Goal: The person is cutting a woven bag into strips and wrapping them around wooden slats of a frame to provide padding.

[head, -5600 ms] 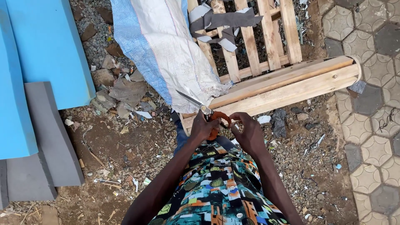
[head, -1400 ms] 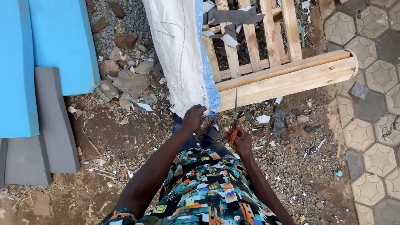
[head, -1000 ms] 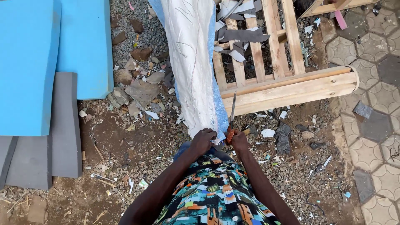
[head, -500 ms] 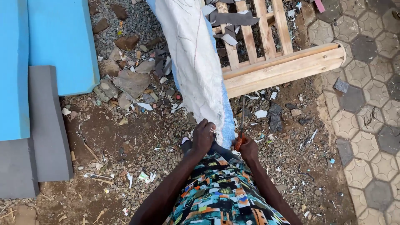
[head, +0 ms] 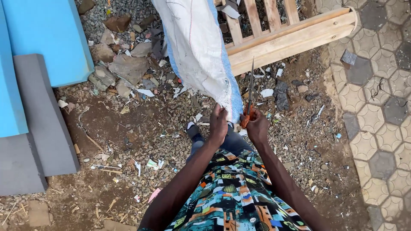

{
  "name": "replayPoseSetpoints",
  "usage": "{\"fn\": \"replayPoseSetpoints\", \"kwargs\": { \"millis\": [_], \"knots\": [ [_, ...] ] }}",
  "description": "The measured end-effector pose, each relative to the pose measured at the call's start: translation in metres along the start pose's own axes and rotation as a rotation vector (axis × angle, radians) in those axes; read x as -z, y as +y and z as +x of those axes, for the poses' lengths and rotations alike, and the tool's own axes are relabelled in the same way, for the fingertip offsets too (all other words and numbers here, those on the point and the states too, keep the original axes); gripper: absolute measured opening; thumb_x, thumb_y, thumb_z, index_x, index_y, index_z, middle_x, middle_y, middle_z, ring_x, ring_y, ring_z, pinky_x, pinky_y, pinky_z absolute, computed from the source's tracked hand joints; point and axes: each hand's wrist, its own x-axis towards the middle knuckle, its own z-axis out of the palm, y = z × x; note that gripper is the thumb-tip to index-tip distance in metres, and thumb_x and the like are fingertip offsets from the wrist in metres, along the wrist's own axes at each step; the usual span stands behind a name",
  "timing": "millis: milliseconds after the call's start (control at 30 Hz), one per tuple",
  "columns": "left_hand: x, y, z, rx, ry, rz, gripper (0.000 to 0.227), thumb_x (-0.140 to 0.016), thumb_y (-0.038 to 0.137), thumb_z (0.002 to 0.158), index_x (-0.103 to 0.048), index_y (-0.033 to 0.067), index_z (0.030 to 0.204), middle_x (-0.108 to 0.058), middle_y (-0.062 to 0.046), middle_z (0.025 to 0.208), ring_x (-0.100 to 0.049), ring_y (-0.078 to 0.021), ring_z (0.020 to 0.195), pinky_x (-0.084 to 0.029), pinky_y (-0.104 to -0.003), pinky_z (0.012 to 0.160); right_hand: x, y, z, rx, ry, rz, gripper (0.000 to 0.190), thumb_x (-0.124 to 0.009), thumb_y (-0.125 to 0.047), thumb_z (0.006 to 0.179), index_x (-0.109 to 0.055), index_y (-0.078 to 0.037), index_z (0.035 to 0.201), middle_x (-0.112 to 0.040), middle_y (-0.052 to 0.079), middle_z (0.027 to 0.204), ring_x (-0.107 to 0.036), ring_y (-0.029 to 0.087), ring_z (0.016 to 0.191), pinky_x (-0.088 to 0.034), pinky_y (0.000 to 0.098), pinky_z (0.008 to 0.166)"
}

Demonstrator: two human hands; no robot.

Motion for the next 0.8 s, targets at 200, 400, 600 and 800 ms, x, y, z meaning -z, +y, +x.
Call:
{"fn": "replayPoseSetpoints", "kwargs": {
  "millis": [200,400,600,800],
  "knots": [
    [-0.007,0.061,-0.048,-0.053,-0.159,-0.037,0.088,-0.057,0.048,0.106,-0.015,-0.0026,0.164,-0.01,-0.039,0.163,-0.002,-0.0638,0.15,-0.014,-0.081,0.12,0.007,-0.004,0.004,-0.009,-0.006,0.03,0.037,-0.092,-0.029,0.085,-0.076,-0.005,0.108,-0.076,0.014,0.085,-0.067,0.02,0.073,-0.052,0.0379,0.071],
    [-0.031,0.064,-0.041,0.098,-0.012,0.28,0.111,-0.074,0.055,0.094,-0.011,-0.0073,0.162,-0.024,-0.041,0.159,-0.024,-0.0618,0.146,-0.027,-0.081,0.115,0.026,-0.022,-0.006,-0.066,-0.053,0.081,0.039,-0.092,-0.031,0.085,-0.076,-0.004,0.108,-0.075,0.015,0.08,-0.067,0.021,0.068,-0.051,0.0345,0.064],
    [-0.018,-0.028,0.047,-0.115,0.078,0.043,0.045,-0.084,0.042,0.094,-0.067,0.0063,0.117,-0.061,-0.008,0.087,-0.051,-0.0168,0.098,-0.037,-0.048,0.087,0.086,-0.008,-0.036,-0.148,-0.116,0.549,0.034,-0.091,-0.022,0.083,-0.067,0.001,0.088,-0.064,0.017,0.061,-0.07,0.028,0.054,-0.053,0.0287,0.047],
    [-0.063,0.04,0.033,0.066,-0.109,-0.616,0.011,-0.082,0.026,0.096,-0.08,0.016,0.1,-0.038,-0.001,0.116,-0.028,-0.0217,0.129,-0.017,-0.058,0.116,0.146,0.012,-0.07,-0.064,-0.765,0.667,0.085,-0.017,-0.075,0.101,-0.054,0.002,0.11,-0.062,0.019,0.086,-0.074,0.036,0.085,-0.058,0.048,0.082]
  ]
}}
